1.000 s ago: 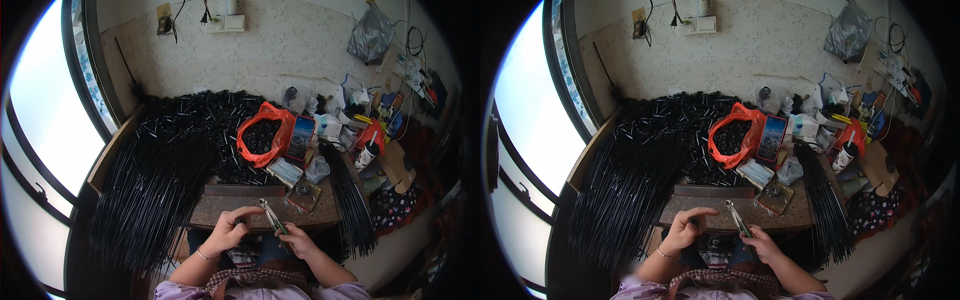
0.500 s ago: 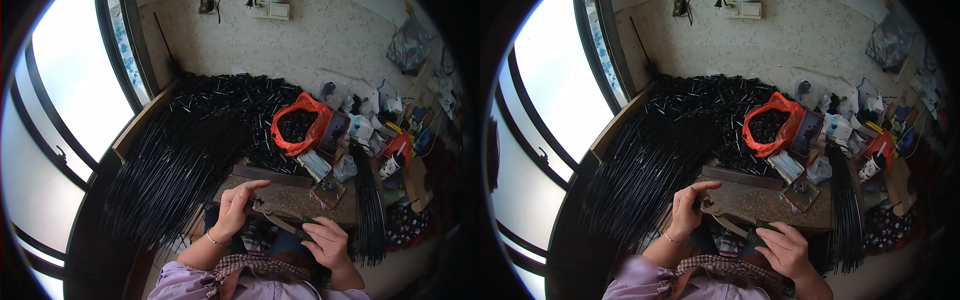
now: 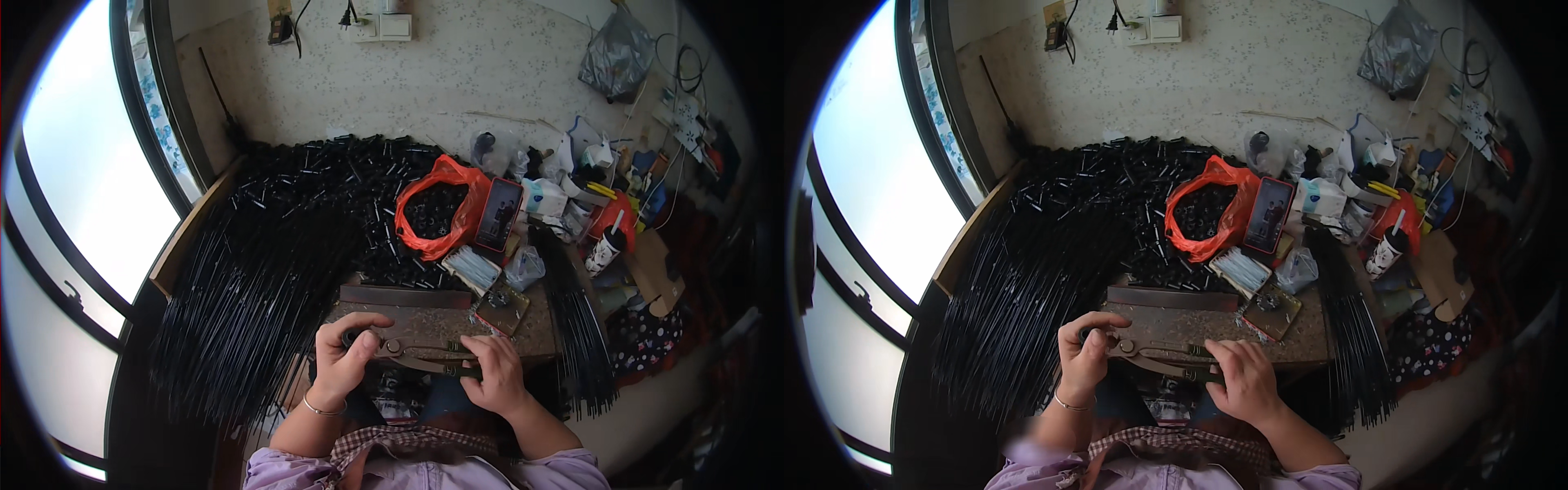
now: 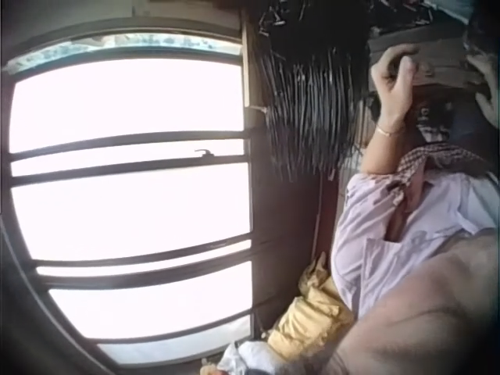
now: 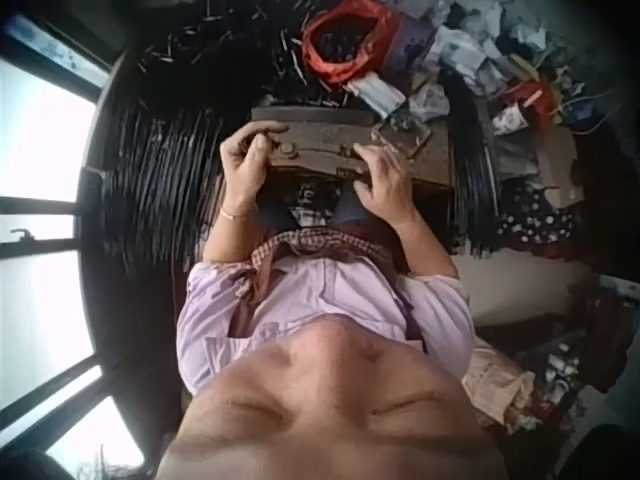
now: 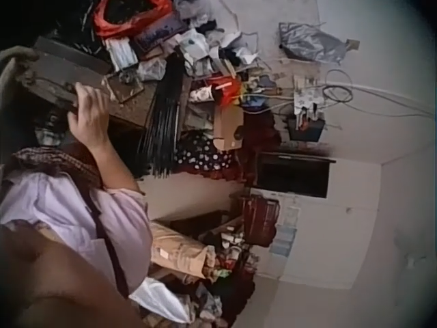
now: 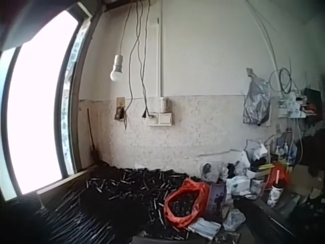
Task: Assembling and crimping components onto wire bundles at a workbench.
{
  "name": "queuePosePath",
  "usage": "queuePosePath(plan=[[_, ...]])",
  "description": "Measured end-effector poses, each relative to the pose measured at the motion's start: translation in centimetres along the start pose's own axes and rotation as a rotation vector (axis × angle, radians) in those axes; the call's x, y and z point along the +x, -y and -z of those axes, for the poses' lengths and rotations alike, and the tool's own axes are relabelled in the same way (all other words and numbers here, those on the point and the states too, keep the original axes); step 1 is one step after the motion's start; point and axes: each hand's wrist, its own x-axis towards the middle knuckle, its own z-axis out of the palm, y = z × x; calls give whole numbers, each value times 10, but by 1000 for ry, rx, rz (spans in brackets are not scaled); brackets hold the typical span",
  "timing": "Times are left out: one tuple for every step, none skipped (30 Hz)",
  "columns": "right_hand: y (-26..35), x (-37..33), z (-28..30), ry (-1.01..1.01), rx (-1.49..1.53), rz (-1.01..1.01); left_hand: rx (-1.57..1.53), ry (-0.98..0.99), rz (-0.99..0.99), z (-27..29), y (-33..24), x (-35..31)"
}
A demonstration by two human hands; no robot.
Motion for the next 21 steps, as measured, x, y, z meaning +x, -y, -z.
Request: queuePosePath(plan=[[-1,-3,4,125,142,-31,-19,-18,18,1,0,1],[3,-17,-6,251,509,-145,-53,16,50,2,-3,3],[4,-19,-10,246,501,-147,-101,83,66,5,-2,6],[6,-22,-10,296,548,-194,-153,151,81,4,-2,8],[7,-23,-10,346,596,-241,-139,190,63,-2,-3,10],[8,-24,-12,403,653,-286,-118,220,49,-8,-4,10],[9,-25,-13,460,711,-332,-121,196,125,-11,-2,11],[10,-26,-13,516,767,-379,-125,194,125,-13,0,12],[10,-26,-14,570,828,-425,-39,185,36,-12,2,14],[10,-27,-15,623,888,-474,46,177,-54,-12,4,16],[7,-27,-14,380,653,-375,45,180,-51,-12,7,16],[4,-25,-12,149,427,-261,48,142,-46,-8,7,13],[-4,-16,-8,5,102,-58,51,104,-42,-5,6,10],[-5,-9,4,32,30,18,43,74,-39,-4,8,9],[1,-12,8,248,375,-155,45,68,-38,-4,6,9],[7,-20,8,466,721,-329,-50,79,32,-4,2,10],[9,-34,3,708,1385,-785,-168,114,103,-10,2,13],[6,-41,-2,923,1842,-963,-166,106,102,-11,0,12],[5,-42,-4,936,1841,-962,-157,177,104,-12,-1,11],[6,-40,-5,936,1738,-905,-147,246,107,-13,-2,11],[9,-38,-9,941,1640,-846,-52,237,38,-15,-2,13]])
